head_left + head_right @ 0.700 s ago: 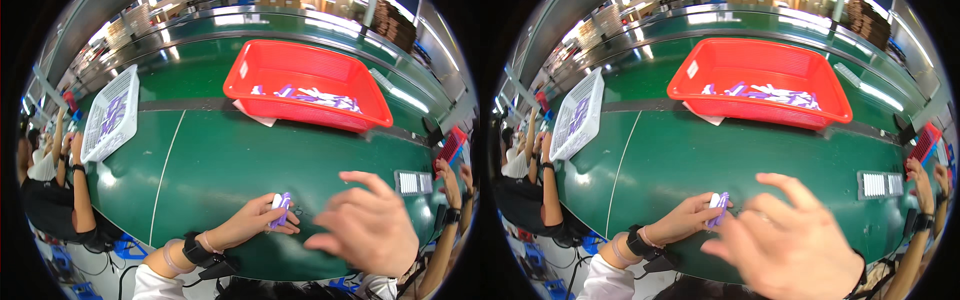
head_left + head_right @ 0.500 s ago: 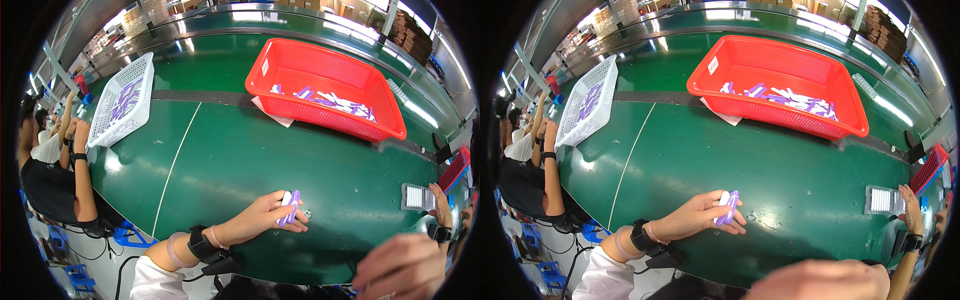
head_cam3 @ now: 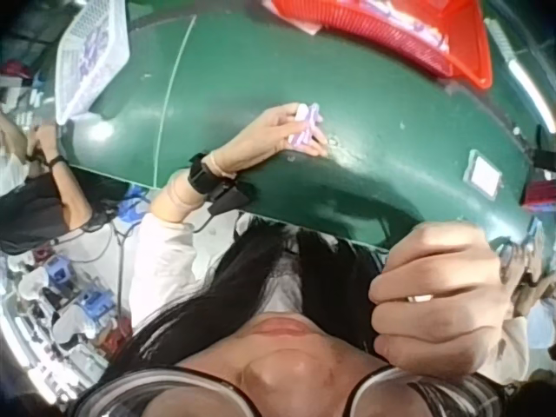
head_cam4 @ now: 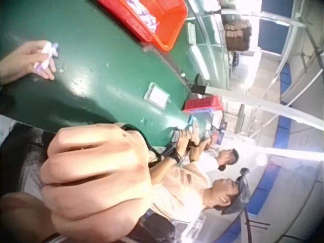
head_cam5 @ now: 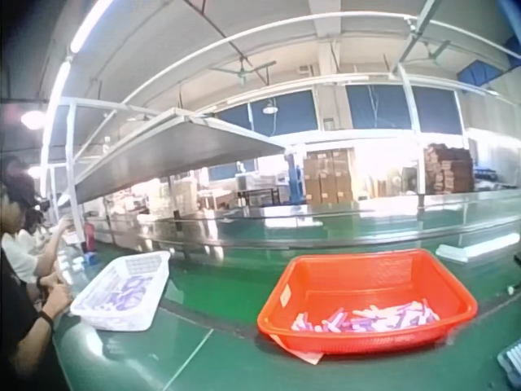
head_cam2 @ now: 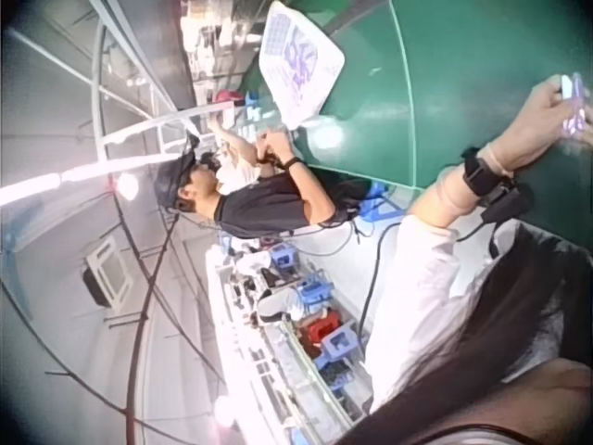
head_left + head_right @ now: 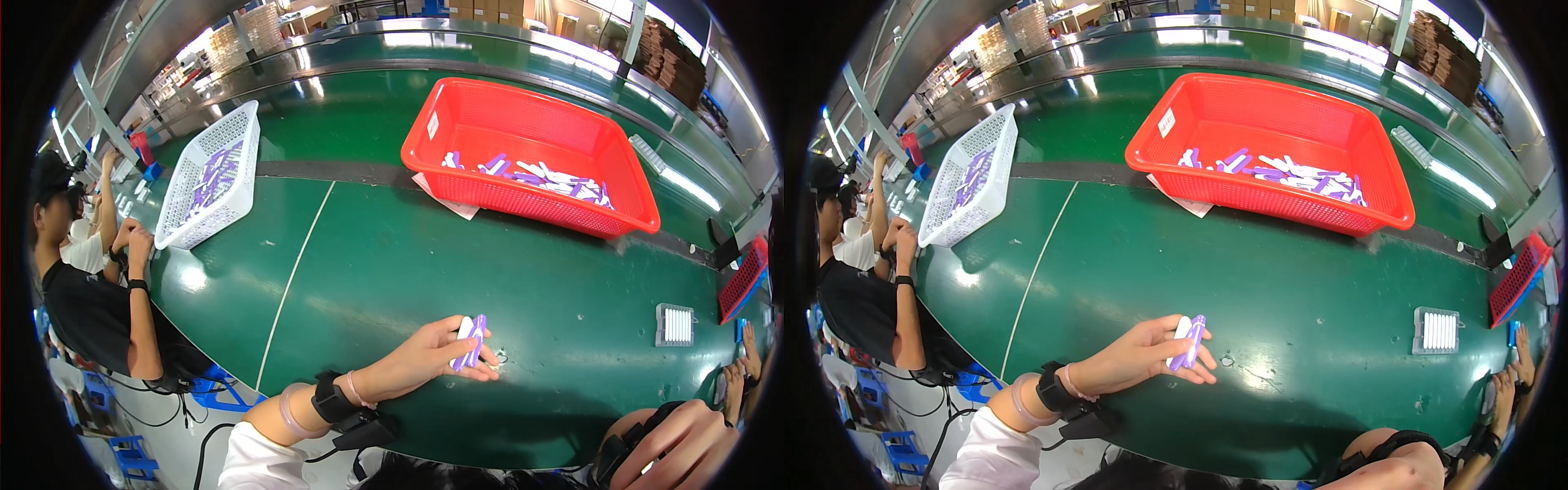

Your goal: Assembling small purple and white plastic components by hand and placing them into a tray.

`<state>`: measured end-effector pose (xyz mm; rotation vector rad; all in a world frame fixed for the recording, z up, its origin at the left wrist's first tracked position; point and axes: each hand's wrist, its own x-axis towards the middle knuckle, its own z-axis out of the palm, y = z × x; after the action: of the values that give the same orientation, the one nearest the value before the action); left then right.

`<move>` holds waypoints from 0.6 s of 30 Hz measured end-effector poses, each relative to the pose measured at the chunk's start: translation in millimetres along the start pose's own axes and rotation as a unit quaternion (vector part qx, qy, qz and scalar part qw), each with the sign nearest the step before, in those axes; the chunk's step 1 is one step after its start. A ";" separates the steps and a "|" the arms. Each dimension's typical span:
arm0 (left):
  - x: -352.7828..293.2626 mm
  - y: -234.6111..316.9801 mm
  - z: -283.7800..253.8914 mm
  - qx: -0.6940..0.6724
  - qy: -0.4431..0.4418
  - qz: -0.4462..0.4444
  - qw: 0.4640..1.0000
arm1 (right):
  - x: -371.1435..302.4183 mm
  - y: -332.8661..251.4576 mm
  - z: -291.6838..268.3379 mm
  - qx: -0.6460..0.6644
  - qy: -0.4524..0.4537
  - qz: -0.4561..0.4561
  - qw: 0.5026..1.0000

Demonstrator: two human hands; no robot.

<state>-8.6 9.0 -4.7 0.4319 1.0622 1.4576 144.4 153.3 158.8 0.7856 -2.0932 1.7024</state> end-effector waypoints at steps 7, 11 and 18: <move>2.5 3.7 5.9 0.022 0.010 0.000 1.000 | -11.8 -1.7 11.6 -0.049 0.108 -0.115 0.986; 1.6 3.2 1.7 0.023 0.027 0.003 0.999 | -11.9 -8.3 0.2 -0.039 0.080 -0.069 0.994; 3.2 1.5 3.3 0.009 0.012 0.018 1.000 | -11.9 -14.8 -13.7 -0.025 -0.027 -0.225 0.974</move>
<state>-7.6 13.3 -2.8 0.4494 1.0923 1.4902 161.6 167.1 166.9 1.1944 -1.8023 1.3892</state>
